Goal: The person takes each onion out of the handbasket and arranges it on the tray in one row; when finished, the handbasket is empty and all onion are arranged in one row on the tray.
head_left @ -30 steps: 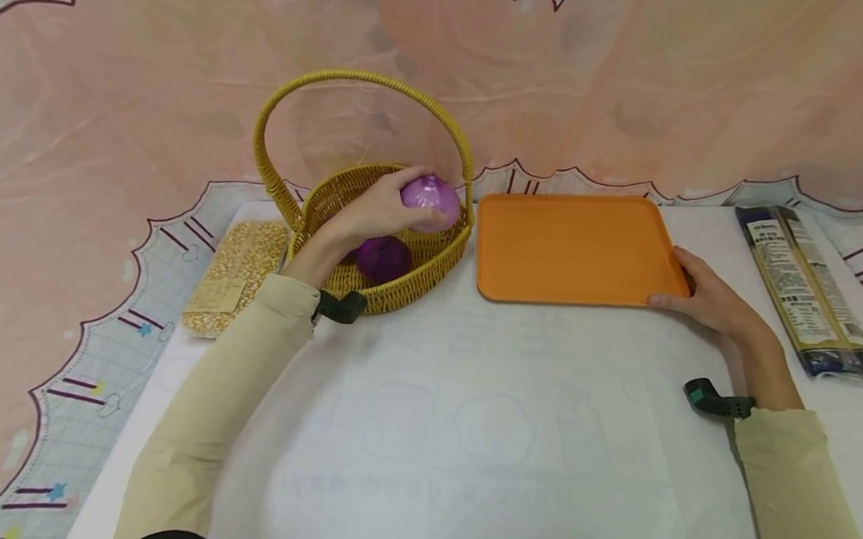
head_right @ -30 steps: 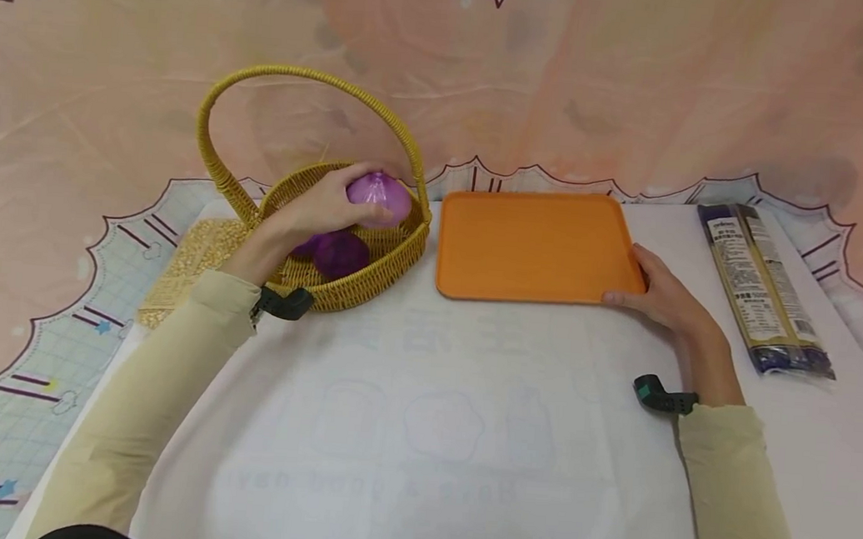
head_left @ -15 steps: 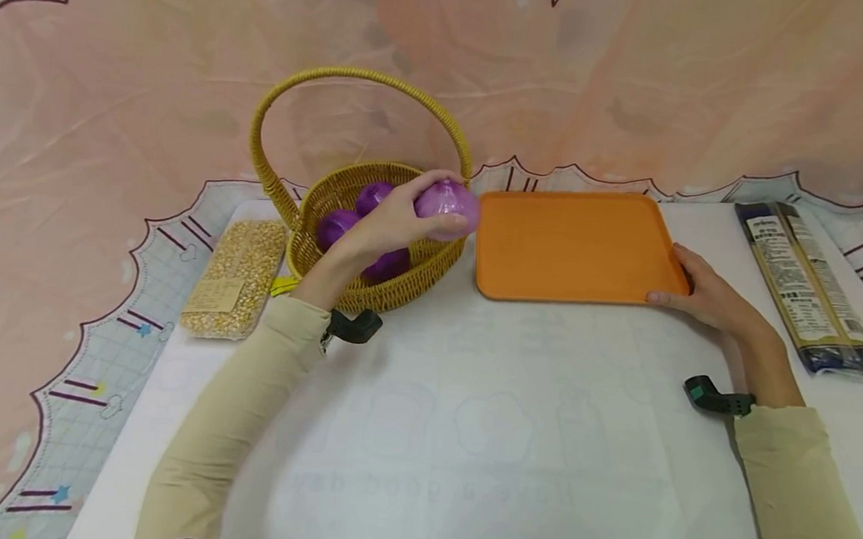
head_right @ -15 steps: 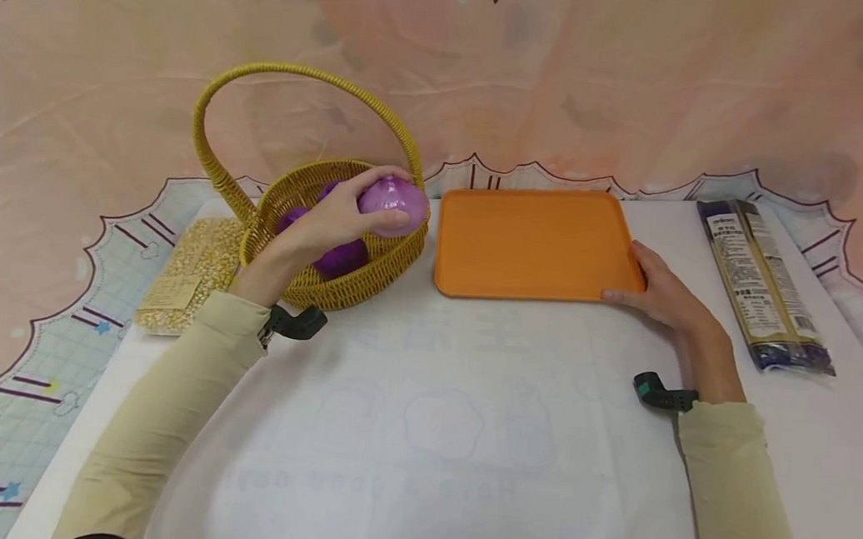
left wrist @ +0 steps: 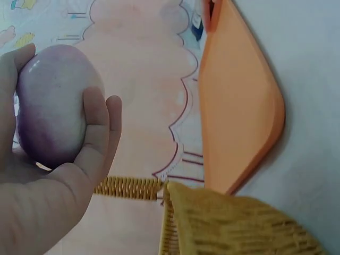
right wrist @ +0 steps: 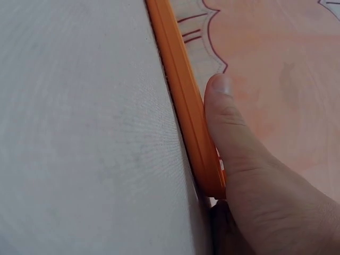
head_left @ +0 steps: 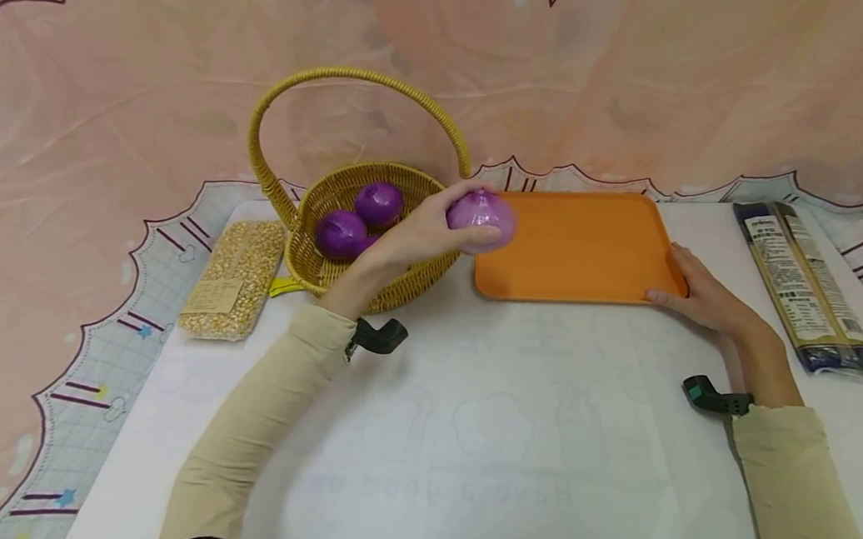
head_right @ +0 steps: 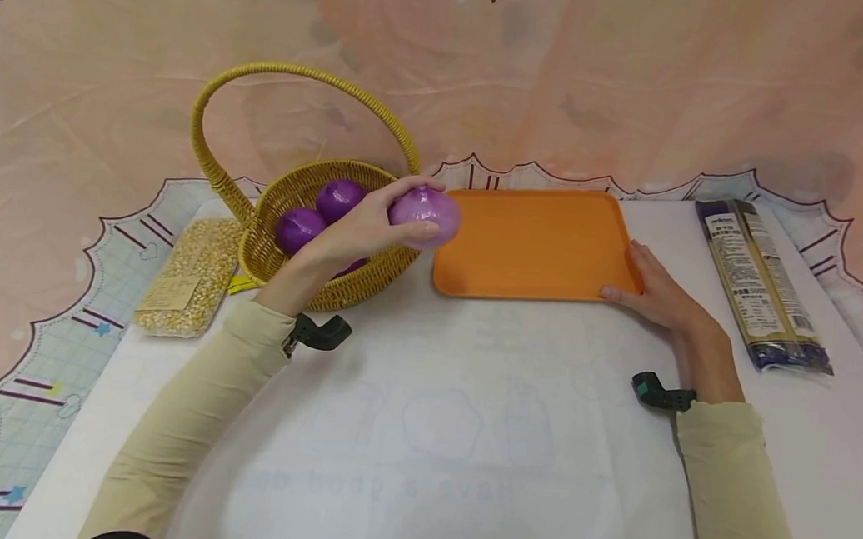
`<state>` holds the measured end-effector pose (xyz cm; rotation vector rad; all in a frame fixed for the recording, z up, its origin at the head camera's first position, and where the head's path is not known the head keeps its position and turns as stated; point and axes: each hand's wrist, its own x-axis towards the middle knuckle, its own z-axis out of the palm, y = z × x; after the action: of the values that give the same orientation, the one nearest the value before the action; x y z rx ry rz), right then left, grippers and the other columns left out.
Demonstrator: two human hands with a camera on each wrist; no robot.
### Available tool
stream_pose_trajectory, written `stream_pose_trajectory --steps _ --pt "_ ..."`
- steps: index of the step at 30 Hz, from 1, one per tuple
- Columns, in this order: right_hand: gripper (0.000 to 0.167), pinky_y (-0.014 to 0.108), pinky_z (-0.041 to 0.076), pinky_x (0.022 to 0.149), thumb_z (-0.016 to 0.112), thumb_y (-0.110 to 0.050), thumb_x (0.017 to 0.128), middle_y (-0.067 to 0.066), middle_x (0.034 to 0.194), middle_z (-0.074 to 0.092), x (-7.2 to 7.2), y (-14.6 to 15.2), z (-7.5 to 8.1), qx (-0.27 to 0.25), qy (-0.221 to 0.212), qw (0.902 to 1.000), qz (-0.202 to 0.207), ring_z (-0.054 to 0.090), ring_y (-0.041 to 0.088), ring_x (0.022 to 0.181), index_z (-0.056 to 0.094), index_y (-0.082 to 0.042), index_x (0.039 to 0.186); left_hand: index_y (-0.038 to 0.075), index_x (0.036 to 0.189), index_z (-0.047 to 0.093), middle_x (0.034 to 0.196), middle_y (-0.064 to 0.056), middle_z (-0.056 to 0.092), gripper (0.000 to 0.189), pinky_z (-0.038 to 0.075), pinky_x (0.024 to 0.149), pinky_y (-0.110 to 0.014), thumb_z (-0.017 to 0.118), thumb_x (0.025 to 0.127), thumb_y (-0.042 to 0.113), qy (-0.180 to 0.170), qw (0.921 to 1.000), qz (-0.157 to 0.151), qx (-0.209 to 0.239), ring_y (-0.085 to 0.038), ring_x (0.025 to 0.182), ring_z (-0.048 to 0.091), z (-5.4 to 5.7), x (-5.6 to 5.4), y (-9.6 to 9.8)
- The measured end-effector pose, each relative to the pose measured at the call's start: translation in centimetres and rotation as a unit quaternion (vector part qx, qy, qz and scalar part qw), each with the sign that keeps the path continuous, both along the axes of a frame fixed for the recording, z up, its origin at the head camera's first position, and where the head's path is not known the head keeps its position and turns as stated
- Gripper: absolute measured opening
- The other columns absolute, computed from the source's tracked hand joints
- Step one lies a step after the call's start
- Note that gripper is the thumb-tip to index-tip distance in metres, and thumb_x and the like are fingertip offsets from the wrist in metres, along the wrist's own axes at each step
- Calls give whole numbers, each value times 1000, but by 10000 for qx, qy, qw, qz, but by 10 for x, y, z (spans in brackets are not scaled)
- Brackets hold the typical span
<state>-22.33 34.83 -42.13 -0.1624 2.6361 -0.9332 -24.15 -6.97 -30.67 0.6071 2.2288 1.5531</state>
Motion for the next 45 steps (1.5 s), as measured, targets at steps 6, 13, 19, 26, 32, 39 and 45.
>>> stream_pose_trajectory --steps 6,13,19,26,32,39,45 --pt "104 67 -3 115 60 -45 93 19 159 -22 0 2 0 -48 69 9999 59 -17 43 147 -17 -9 152 26 136 48 141 -7 42 54 56 89 -37 71 88 24 -75 9990 -115 423 -26 122 49 -4 1 18" --pt "104 65 -1 116 63 -41 92 22 161 -16 -1 1 1 -140 162 9997 74 -11 44 148 -15 -7 153 24 137 47 141 -9 42 56 55 89 -35 72 87 24 -72 9990 -130 433 -27 120 52 -14 0 40" --pt "104 64 0 117 64 -39 92 23 161 -14 -2 0 1 -197 211 9995 81 -9 45 148 -14 -6 153 24 137 48 141 -10 42 57 55 89 -36 73 86 24 -183 9982 6 567 -27 119 52 -26 -6 50" --pt "103 65 1 117 65 -35 92 23 161 -12 -2 2 1 -339 295 9989 115 -7 45 149 -12 -7 154 23 137 47 141 -11 43 58 55 90 -35 74 85 25 -125 9976 271 630 -27 120 52 -35 -14 57" --pt "103 65 2 117 65 -35 92 20 162 -13 -2 3 1 -374 235 9990 92 -8 44 149 -14 -10 154 23 139 45 142 -8 42 62 54 93 -35 75 85 25 -187 9948 680 735 -26 122 52 -41 -18 69" --pt "104 63 0 118 65 -36 92 22 161 -14 -1 2 -1 -366 181 9991 58 -10 44 149 -14 -6 153 19 142 41 143 -7 43 68 50 102 -37 75 84 27 -56 9875 1381 763 -26 126 50 -57 -27 86" --pt "104 64 0 117 66 -36 92 19 162 -14 -2 1 -3 -434 169 9989 62 -9 42 149 -14 -12 154 24 143 38 147 -9 33 71 48 103 -39 75 84 31 -220 9758 2117 498 -28 129 48 -66 -39 94"
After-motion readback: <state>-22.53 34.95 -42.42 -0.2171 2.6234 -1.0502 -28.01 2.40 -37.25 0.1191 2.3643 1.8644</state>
